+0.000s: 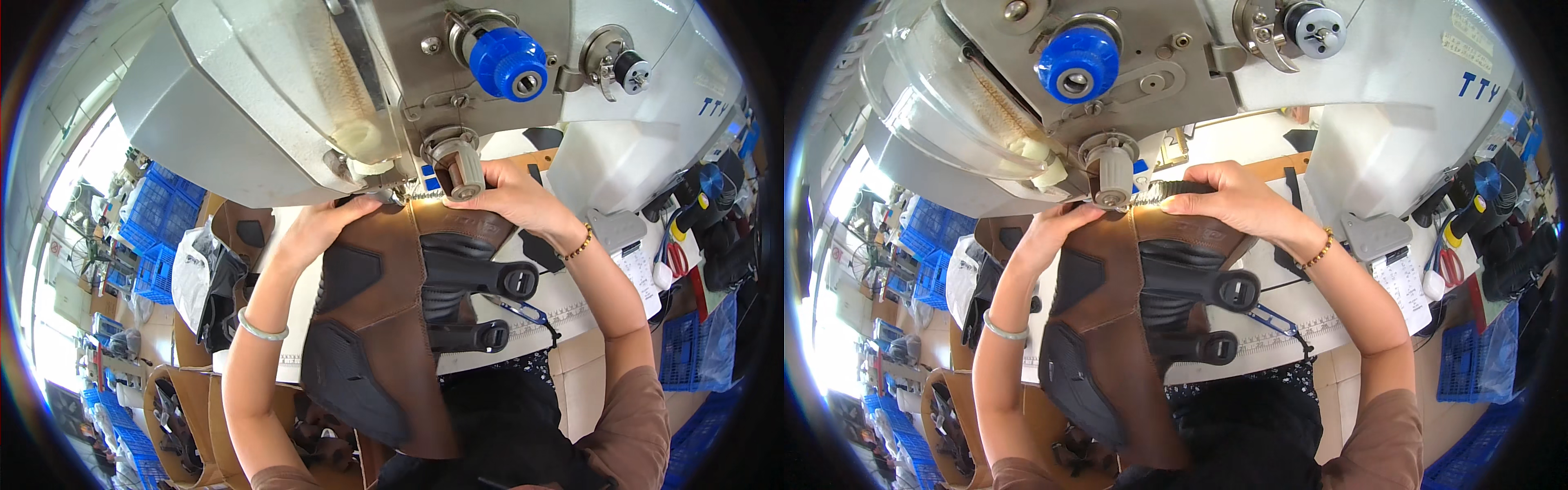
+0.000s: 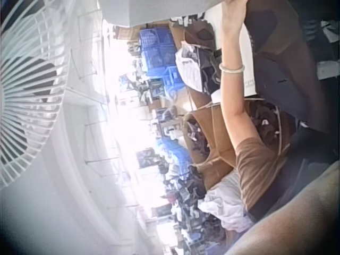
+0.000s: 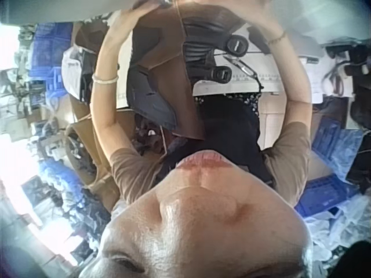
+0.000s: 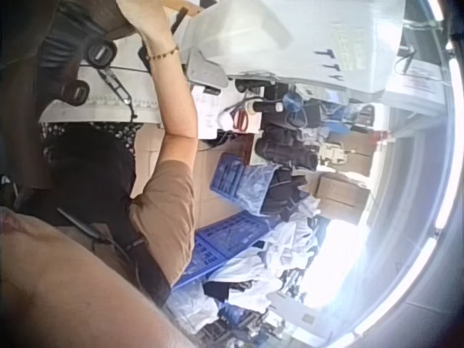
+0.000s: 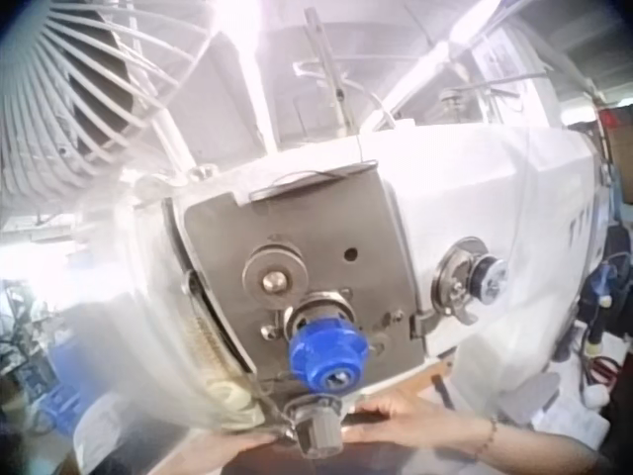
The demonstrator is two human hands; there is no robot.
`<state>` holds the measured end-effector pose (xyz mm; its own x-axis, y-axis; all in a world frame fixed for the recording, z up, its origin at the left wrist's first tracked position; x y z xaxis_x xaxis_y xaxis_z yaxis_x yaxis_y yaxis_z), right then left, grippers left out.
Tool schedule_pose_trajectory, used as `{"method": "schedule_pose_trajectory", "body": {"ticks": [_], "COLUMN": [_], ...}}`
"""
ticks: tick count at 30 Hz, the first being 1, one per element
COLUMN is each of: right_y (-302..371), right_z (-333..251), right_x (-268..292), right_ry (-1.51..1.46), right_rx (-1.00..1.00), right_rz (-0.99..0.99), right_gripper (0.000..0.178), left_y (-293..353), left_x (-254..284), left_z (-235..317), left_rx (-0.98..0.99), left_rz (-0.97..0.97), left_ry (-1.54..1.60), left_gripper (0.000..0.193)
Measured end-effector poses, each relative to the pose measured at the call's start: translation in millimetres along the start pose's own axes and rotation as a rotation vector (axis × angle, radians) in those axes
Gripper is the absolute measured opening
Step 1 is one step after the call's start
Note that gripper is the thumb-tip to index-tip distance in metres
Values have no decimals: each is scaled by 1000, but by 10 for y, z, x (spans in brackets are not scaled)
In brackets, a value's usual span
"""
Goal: The person receives shoe upper pieces from a coworker, aligns the components, and stitches them together using a sewing machine. They snip thread using snips and sew the remaining shoe sections together.
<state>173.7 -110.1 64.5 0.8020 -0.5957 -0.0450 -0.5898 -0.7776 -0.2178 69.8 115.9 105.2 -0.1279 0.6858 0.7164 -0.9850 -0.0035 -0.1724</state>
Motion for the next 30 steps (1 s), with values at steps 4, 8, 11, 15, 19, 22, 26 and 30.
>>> {"method": "schedule_pose_trajectory", "body": {"ticks": [4, 8, 11, 15, 19, 22, 26, 30], "right_y": [99, 106, 101, 92, 228, 200, 210, 280], "right_z": [-69, -18, 53, 72, 145, 80, 202, 390], "right_x": [-114, -92, -118, -202, -28, -227, -397, -487], "right_ry": [-67, -75, -39, -95, -108, -137, -72, -208], "right_rx": [-1, 6, -6, 16, 25, 81, 112, 174], "right_rz": [71, 93, 93, 124, 224, 210, 300, 430], "right_gripper": [29, 30, 30, 30, 33, 34, 35, 34], "left_y": [-96, -141, -73, 246, 1041, 2129, 2341, 2012], "left_x": [8, -23, 30, 192, 308, 315, -239, -283], "left_z": [-205, -177, -42, 214, 363, 296, 320, 307], "left_rx": [55, -101, -95, 60, 506, 716, 625, 468], "left_rz": [38, 130, 111, 128, 386, 263, 361, 799], "left_ry": [-132, -138, -285, -538, -804, -396, -189, 381], "left_gripper": [22, 27, 28, 27, 41, 48, 31, 50]}}
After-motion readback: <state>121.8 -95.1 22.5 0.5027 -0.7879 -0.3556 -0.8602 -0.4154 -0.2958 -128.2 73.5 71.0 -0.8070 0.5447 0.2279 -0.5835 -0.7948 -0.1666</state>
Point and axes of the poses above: each hand's wrist, its own y-axis away from the middle knuckle, its own x-axis out of the back of the hand, z = x × y, the point moved 2 cm from there along -y, towards the middle knuckle, and after that the axes turned 12 degrees about -y, right-handed, at the moved point
